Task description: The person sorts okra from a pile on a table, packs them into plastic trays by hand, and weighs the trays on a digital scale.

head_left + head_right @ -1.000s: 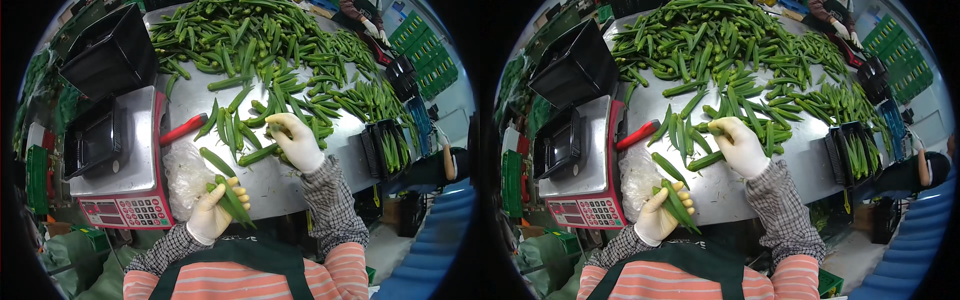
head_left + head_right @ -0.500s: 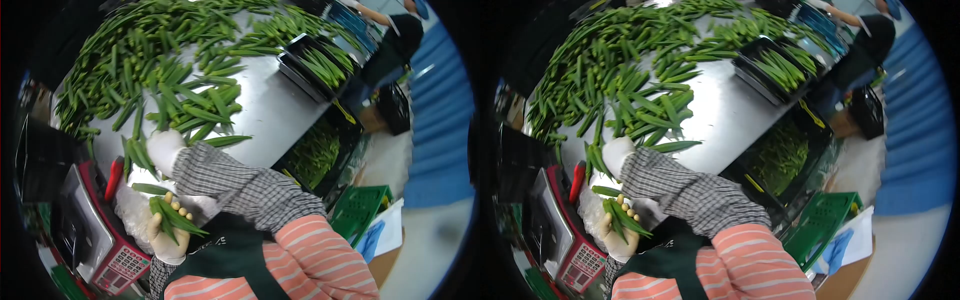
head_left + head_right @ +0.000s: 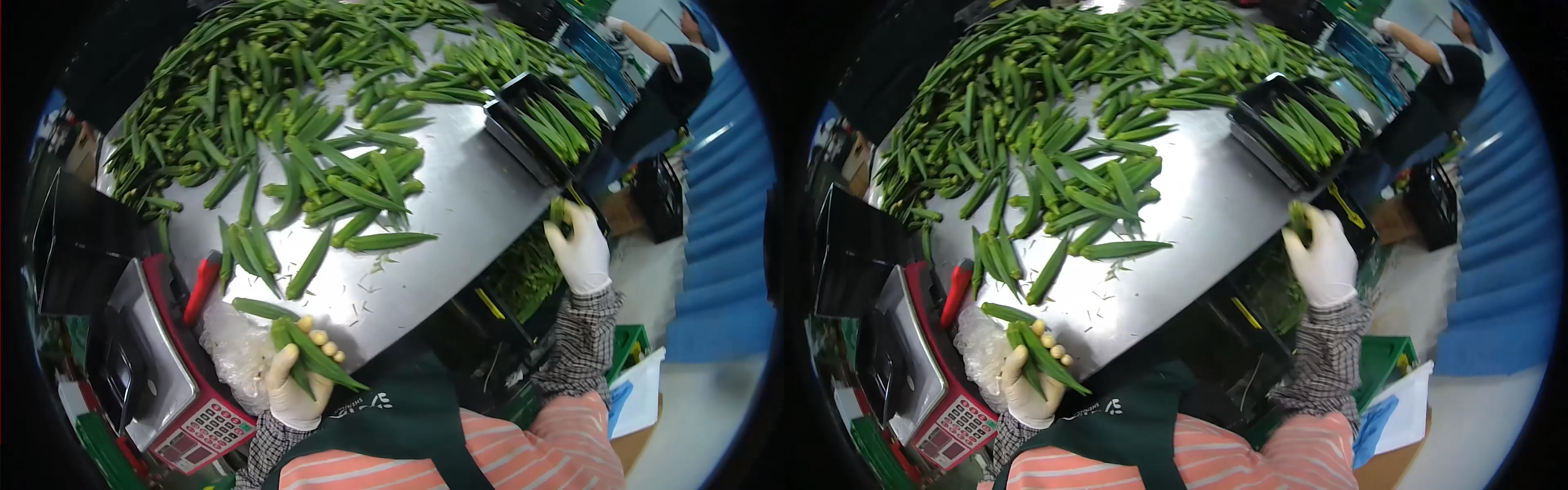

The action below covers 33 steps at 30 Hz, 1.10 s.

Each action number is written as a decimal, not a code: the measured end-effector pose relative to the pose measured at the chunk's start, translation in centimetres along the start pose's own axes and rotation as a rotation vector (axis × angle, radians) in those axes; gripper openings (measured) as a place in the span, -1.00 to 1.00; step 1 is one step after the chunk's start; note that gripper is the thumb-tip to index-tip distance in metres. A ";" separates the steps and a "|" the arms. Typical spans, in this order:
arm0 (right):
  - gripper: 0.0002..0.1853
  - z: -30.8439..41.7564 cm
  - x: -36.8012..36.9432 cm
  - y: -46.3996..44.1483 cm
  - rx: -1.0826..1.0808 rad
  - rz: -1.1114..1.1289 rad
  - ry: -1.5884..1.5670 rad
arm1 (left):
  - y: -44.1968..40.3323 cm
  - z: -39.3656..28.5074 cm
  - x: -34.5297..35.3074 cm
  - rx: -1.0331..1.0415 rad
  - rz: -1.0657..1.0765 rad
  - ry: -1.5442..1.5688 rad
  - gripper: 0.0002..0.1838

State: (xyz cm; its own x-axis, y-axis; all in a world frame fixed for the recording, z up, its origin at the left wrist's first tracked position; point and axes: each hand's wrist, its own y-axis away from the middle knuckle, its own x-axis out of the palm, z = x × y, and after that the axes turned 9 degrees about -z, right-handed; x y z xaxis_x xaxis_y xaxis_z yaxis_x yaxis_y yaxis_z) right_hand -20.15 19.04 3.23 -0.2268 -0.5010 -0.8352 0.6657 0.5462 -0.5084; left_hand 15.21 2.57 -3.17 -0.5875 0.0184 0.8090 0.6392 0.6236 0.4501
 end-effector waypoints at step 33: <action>-0.75 13.5 8.3 0.0 -0.272 0.411 -0.720 | -1.5 0.3 1.8 0.002 -0.097 0.117 -0.43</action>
State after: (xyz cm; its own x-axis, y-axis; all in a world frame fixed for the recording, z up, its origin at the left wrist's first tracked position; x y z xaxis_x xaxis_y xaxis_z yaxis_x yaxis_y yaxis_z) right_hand -12.50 5.82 -0.86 0.5600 -0.4811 -0.6745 0.3824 0.8723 -0.3048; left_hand 13.06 1.87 -2.52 -0.5849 -0.1331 0.8001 0.5813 0.6192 0.5279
